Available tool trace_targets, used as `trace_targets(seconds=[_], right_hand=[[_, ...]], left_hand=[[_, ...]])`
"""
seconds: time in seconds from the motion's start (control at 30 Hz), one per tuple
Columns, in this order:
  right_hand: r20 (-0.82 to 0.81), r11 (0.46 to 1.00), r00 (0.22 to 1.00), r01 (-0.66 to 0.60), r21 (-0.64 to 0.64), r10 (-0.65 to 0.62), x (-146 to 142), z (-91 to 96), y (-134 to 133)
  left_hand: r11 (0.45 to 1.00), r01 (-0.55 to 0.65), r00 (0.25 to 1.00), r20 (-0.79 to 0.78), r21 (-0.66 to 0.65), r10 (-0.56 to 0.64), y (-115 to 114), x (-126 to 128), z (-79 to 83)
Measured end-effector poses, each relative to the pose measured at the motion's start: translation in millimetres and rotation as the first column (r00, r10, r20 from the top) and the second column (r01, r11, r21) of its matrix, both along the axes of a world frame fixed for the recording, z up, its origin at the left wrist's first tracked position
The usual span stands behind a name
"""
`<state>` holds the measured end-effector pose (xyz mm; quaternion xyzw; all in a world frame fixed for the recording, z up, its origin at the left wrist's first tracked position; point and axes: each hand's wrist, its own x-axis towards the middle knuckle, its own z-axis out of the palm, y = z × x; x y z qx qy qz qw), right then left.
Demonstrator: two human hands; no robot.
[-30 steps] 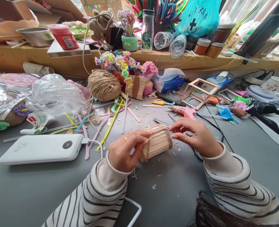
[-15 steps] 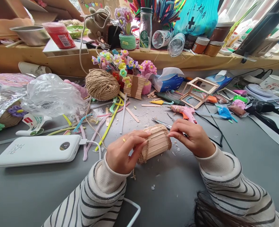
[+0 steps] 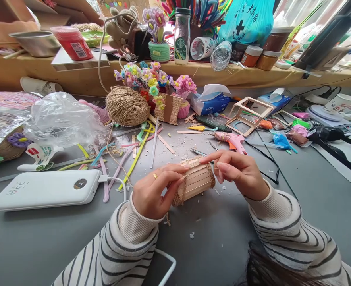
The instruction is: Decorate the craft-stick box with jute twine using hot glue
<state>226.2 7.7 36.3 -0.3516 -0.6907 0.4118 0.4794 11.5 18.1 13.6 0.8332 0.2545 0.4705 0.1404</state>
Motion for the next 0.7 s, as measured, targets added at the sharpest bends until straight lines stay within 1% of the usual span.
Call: trace_targets(seconds=[0.03,0.1,0.2,0.37,0.5,0.6,0.7], right_hand=[[-0.04,0.998,0.999,-0.032,-0.052,0.03,-2,-0.9,0],[-0.064,0.992,0.997,-0.052,-0.115,0.045,-4,-2.6,-1],[-0.03,0.992,1.0,-0.007,-0.129,0.003,-5,-4.0,-1],[0.042,0.993,0.994,0.107,-0.047,-0.105,0,-4.5,1],[0.094,0.979,0.974,0.205,0.008,-0.205,5,-3.3,3],[0.113,0.951,0.945,0.302,0.06,-0.307,11,-2.8,5],[0.149,0.907,0.895,0.409,0.098,-0.42,21,-2.4,8]], left_hand=[[1.0,-0.001,1.0,0.0,0.0,0.001,0,0,0.0],[1.0,-0.003,1.0,-0.003,0.0,0.003,0,0,-0.1],[1.0,0.0,1.0,-0.002,-0.002,0.0,0,1,-0.4],[1.0,0.01,1.0,0.005,-0.001,-0.01,-1,0,-1.1],[1.0,0.013,1.0,0.006,0.001,-0.013,-1,0,-1.5],[1.0,0.007,1.0,0.002,-0.001,-0.007,-2,0,-1.3],[1.0,0.007,1.0,0.005,0.004,-0.007,-1,2,-1.3]])
